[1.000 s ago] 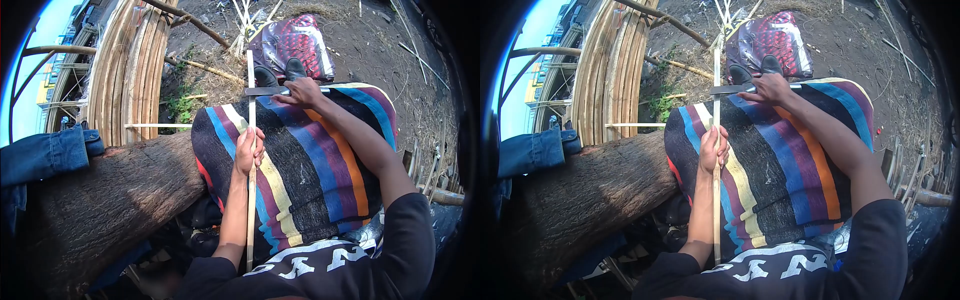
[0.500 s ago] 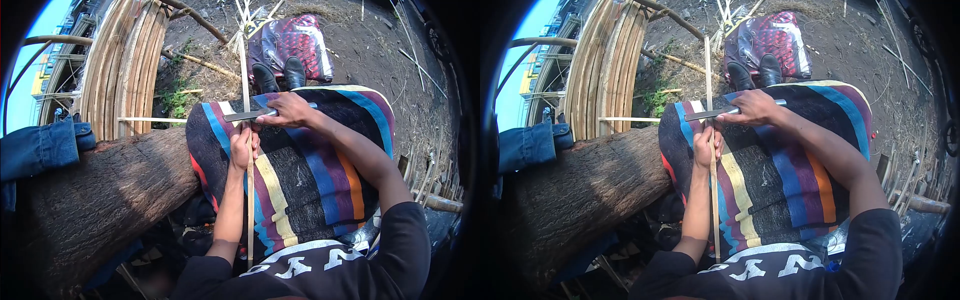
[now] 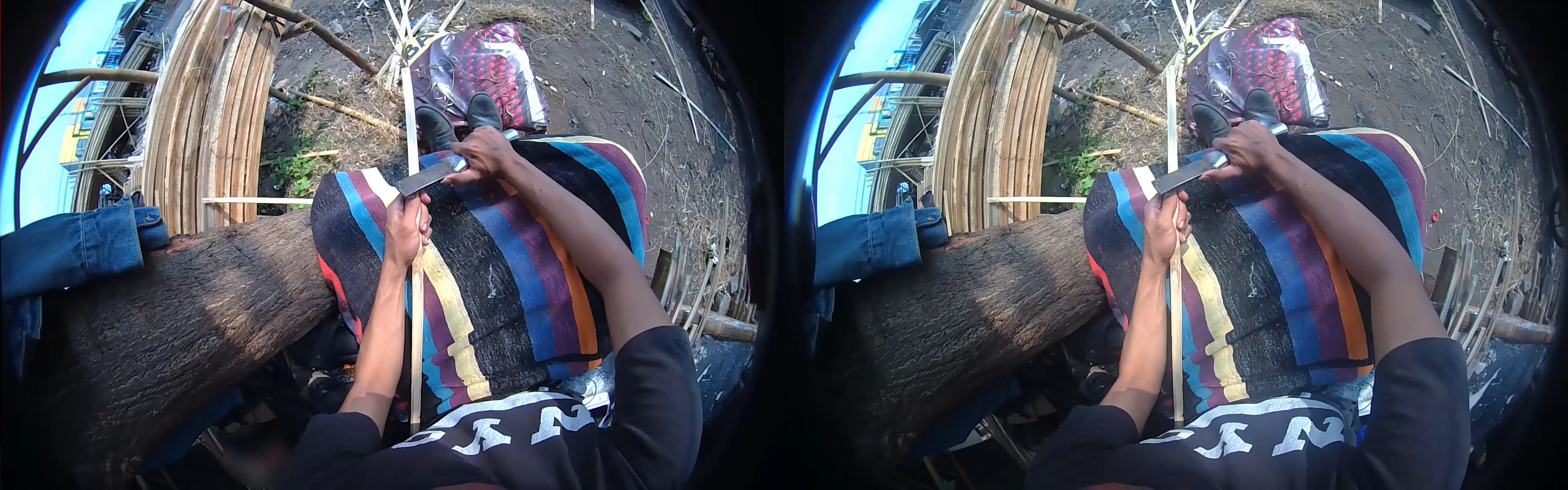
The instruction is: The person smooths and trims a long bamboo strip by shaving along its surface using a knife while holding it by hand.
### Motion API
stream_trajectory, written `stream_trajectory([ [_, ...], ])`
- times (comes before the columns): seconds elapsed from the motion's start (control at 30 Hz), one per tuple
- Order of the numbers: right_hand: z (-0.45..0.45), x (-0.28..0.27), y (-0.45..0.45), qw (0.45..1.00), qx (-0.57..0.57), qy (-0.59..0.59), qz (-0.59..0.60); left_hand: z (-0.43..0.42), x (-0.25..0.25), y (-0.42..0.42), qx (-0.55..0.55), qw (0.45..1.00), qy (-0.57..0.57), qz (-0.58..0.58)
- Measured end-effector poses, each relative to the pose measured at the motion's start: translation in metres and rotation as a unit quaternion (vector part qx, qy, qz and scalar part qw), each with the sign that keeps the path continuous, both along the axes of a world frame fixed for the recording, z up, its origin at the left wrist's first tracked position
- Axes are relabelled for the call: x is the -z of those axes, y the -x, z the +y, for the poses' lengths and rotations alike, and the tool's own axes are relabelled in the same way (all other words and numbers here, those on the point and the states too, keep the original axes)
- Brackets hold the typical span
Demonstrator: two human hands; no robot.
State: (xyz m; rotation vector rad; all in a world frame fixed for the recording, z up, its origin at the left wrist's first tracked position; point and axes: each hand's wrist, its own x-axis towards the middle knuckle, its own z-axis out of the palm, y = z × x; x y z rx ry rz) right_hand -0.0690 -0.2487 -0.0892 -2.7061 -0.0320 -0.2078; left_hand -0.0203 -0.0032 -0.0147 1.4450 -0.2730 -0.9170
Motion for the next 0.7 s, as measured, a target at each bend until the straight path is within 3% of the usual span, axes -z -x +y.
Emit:
stream_trajectory([
  [0.07, -0.013, 0.008, -0.002, 0.996, 0.019, 0.024, -0.082, -0.001, -0.001, -0.003, -0.006, 0.998, 0.043, 0.042],
  [0.2, -0.022, 0.007, 0.004, 0.994, 0.028, 0.061, -0.081, -0.004, 0.002, -0.003, -0.009, 0.988, 0.101, 0.12],
  [0.37, -0.025, 0.0, 0.007, 0.98, 0.042, 0.057, -0.184, -0.01, -0.005, 0.001, -0.015, 0.973, 0.145, 0.18],
  [0.6, -0.031, -0.004, 0.008, 0.984, 0.054, 0.045, -0.165, -0.012, -0.009, 0.001, -0.033, 0.95, 0.203, 0.235],
  [0.63, -0.037, -0.007, 0.006, 0.976, 0.209, 0.005, -0.062, -0.01, -0.009, 0.0, -0.035, 0.939, 0.24, 0.244],
  [0.67, -0.047, -0.009, 0.003, 0.932, 0.358, -0.035, 0.043, -0.002, -0.019, 0.0, -0.042, 0.949, 0.237, 0.202],
  [0.7, -0.072, -0.009, 0.015, 0.887, 0.452, -0.088, 0.027, 0.008, -0.021, -0.001, -0.036, 0.953, 0.246, 0.173],
])
